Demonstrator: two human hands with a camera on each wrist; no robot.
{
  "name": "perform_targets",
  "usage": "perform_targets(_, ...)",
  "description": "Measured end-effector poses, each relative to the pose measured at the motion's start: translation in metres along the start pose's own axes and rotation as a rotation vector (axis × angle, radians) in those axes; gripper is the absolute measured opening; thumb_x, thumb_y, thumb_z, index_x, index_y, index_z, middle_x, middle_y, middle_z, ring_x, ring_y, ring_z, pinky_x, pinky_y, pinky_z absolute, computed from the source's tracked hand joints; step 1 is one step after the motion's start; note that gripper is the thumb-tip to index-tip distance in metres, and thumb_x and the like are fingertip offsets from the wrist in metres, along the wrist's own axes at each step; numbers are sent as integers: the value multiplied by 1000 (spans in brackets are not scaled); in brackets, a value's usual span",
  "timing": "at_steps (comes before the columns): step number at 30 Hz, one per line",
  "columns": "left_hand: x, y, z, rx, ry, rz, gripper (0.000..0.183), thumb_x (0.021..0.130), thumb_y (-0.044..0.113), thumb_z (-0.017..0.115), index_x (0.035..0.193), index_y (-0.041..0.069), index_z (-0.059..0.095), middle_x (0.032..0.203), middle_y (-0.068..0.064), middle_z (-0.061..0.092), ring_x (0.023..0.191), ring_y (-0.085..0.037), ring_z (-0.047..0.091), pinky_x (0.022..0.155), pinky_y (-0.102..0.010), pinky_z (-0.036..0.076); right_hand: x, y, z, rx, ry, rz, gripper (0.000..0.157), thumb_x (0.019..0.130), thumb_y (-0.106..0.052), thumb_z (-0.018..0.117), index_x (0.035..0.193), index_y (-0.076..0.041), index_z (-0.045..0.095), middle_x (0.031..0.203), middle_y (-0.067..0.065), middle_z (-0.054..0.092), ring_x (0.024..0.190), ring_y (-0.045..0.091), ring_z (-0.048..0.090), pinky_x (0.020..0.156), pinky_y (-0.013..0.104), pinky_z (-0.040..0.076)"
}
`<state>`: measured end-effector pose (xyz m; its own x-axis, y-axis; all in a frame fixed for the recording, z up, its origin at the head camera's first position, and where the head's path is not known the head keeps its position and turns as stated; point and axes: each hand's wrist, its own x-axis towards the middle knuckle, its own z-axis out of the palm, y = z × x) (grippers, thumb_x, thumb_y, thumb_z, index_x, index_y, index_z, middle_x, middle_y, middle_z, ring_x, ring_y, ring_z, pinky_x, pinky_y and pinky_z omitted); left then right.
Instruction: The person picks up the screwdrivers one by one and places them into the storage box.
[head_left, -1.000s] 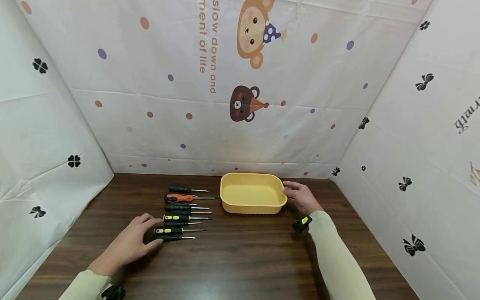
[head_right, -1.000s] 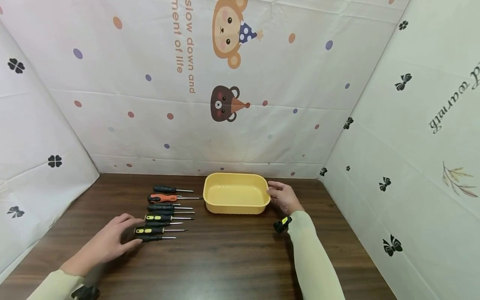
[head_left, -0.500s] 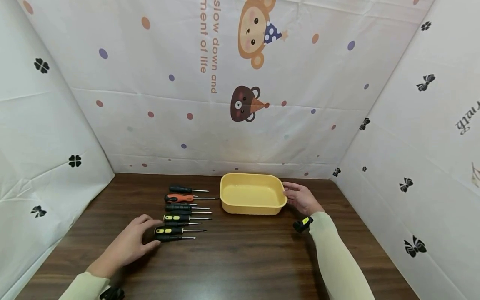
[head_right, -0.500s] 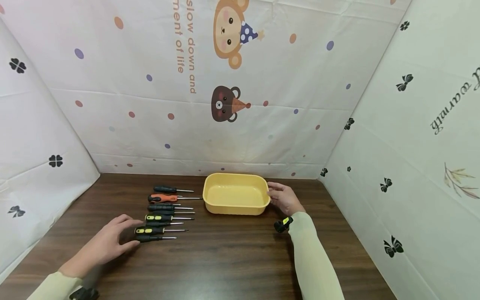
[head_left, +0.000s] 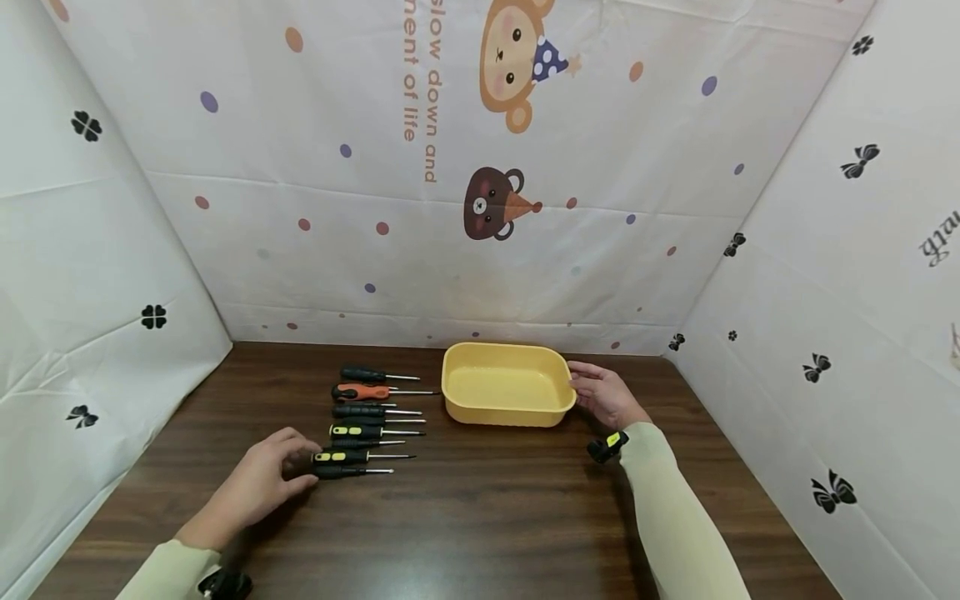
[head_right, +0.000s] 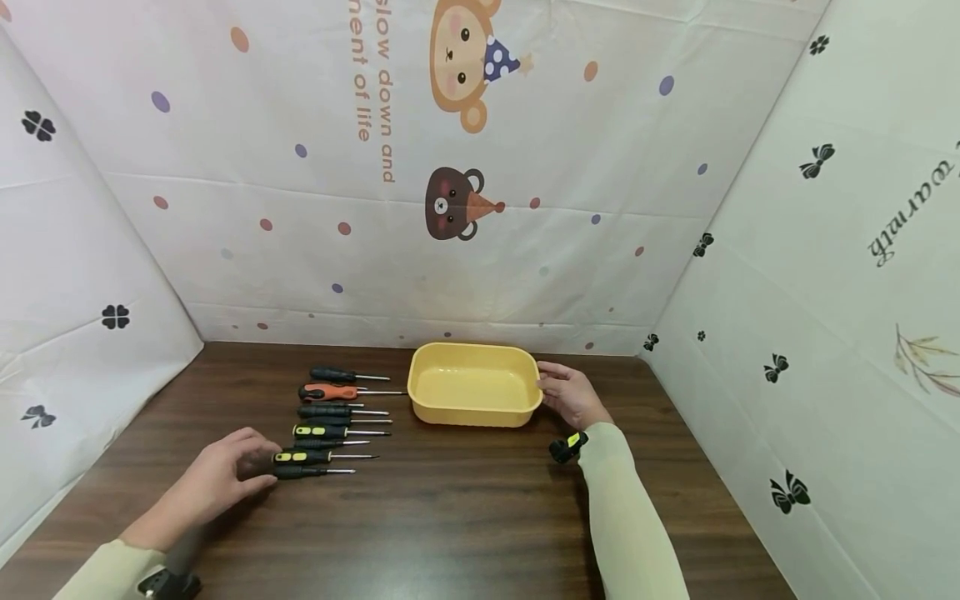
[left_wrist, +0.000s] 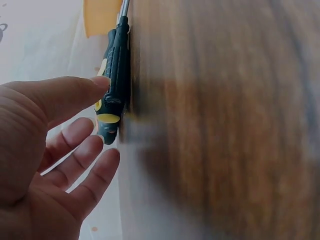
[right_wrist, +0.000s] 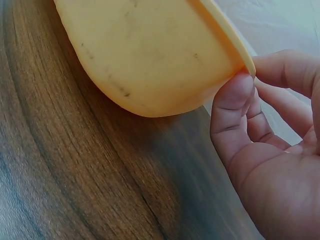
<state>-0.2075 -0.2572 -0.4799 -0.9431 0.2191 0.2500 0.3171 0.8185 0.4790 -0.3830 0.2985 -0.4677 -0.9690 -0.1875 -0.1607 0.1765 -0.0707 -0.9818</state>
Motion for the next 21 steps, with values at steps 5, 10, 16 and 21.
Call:
perform_targets(5, 1, -2, 2, -55, 21, 19, 25, 76, 10, 90, 96, 15, 76, 94, 7, 66, 80, -4, 62, 68, -24, 55, 0, 1, 0, 3, 25, 6, 59, 98, -1, 66, 152, 5, 42, 94, -3, 72, 80, 10, 71, 74, 26, 60)
perform_targets(10, 0, -1, 4, -95, 17, 38, 23, 76, 9, 90, 94, 13, 77, 92, 7, 66, 78, -2, 62, 67, -23, 55, 2, 2, -1, 3, 31, 5, 56, 97, 0, 66, 149, 4, 46, 94, -3, 72, 80, 10, 71, 74, 27, 60)
perform_targets(16, 3, 0, 6, -88, 6, 63, 21, 76, 8, 90, 92, 14, 78, 90, 8, 66, 76, -1, 62, 66, -23, 55, 1, 2, 0, 8, 35, 2, 59, 97, 0, 66, 151, 5, 43, 92, -4, 72, 79, 10, 70, 73, 26, 60)
perform_targets(21, 5, 2, 6, -82, -12, 84, 18, 77, 7, 88, 91, 14, 79, 89, 7, 66, 75, 0, 62, 65, -23, 55, -1, 1, 1, 4, 27, 0, 60, 97, 1, 65, 152, 6, 41, 92, -4, 71, 78, 9, 69, 74, 26, 59)
